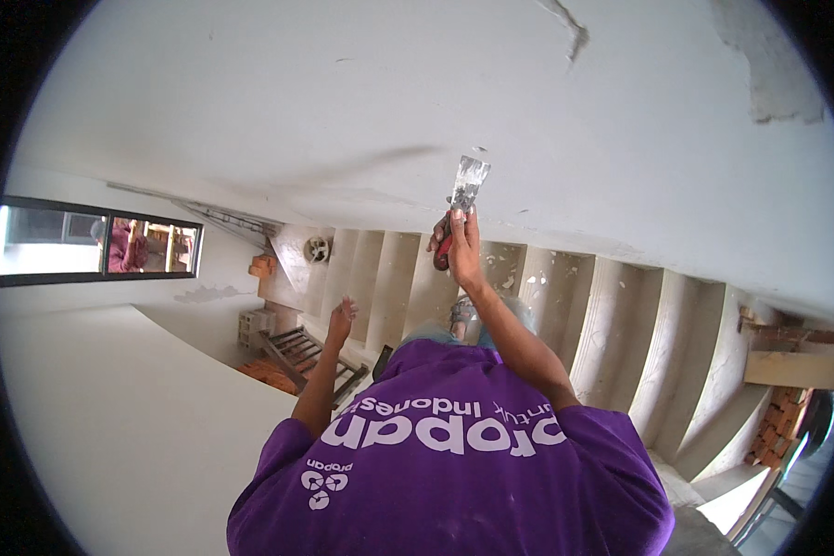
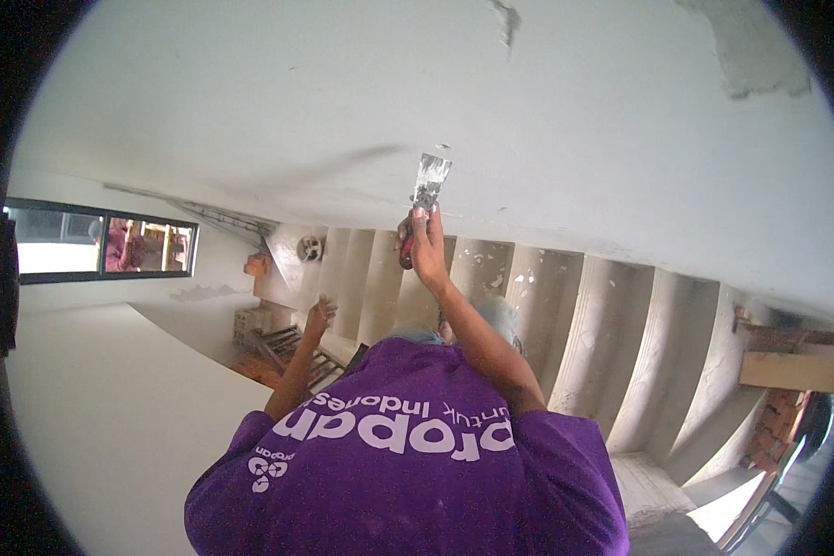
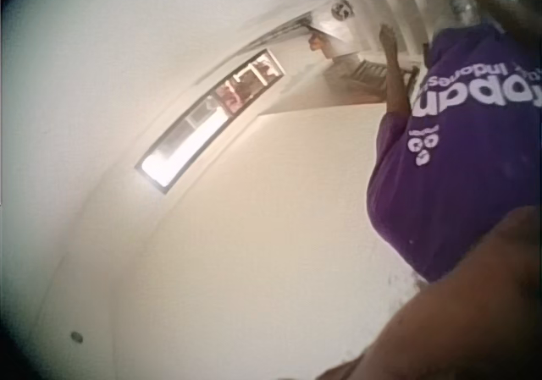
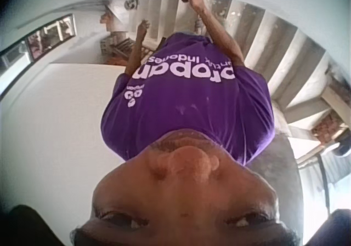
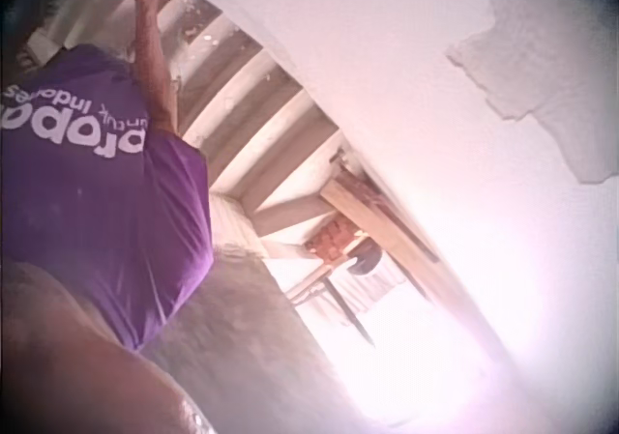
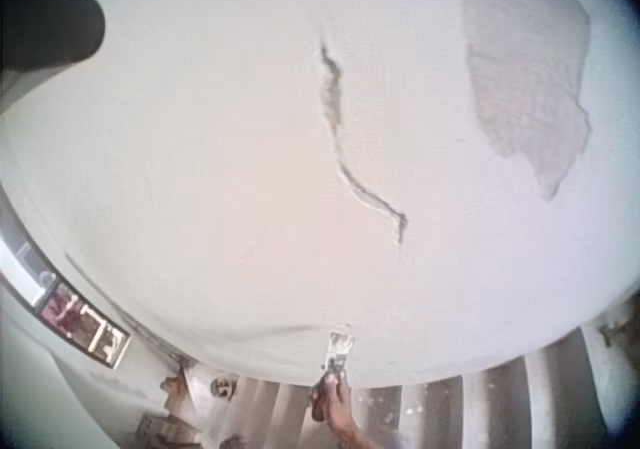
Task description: The person applies plaster to a wall using a trowel, smoothing the surface in a stairwell. They repeatedly scoop plaster from a container and spread it onto the wall, working on different sections.
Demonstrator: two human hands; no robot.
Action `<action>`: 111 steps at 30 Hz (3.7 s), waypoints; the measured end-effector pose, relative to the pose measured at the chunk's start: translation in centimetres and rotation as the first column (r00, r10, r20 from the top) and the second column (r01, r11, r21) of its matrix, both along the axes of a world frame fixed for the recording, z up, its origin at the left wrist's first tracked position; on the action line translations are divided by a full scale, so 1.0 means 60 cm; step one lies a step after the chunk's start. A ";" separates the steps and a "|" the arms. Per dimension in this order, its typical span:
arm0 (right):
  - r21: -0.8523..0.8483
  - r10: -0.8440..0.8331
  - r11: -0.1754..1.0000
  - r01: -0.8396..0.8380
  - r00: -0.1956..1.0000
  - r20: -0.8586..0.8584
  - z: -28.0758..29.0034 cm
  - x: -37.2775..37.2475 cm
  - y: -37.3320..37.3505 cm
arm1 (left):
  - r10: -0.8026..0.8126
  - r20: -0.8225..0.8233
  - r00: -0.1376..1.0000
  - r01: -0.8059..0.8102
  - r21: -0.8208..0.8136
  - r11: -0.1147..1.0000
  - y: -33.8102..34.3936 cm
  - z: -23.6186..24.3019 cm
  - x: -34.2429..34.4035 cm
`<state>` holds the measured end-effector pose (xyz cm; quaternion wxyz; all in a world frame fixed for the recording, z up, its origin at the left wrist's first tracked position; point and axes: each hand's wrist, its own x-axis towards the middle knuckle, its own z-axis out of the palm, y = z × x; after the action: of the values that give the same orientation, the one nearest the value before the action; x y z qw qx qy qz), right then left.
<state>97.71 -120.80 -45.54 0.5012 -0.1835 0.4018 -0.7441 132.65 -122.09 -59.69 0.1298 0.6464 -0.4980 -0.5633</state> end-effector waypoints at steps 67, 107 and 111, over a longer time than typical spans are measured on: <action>0.928 -0.558 0.100 0.360 0.792 -0.247 -0.129 -0.083 1.054 | -0.949 0.157 0.273 0.921 0.243 0.305 0.171 0.151 -0.660; 0.800 -0.757 -0.190 0.569 0.434 -0.488 0.022 -0.412 1.641 | -0.811 0.470 -0.347 0.909 -0.043 -0.414 0.742 0.403 -1.322; 0.909 -0.737 -0.179 0.376 0.561 -0.377 0.086 -0.432 1.609 | -0.738 0.544 -0.399 0.912 0.147 -0.384 0.689 0.482 -1.273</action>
<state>71.76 -24.27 -40.37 0.1539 0.4855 0.7253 -0.4632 56.27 -80.76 -30.79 -0.3677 0.0244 -0.9170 -0.1528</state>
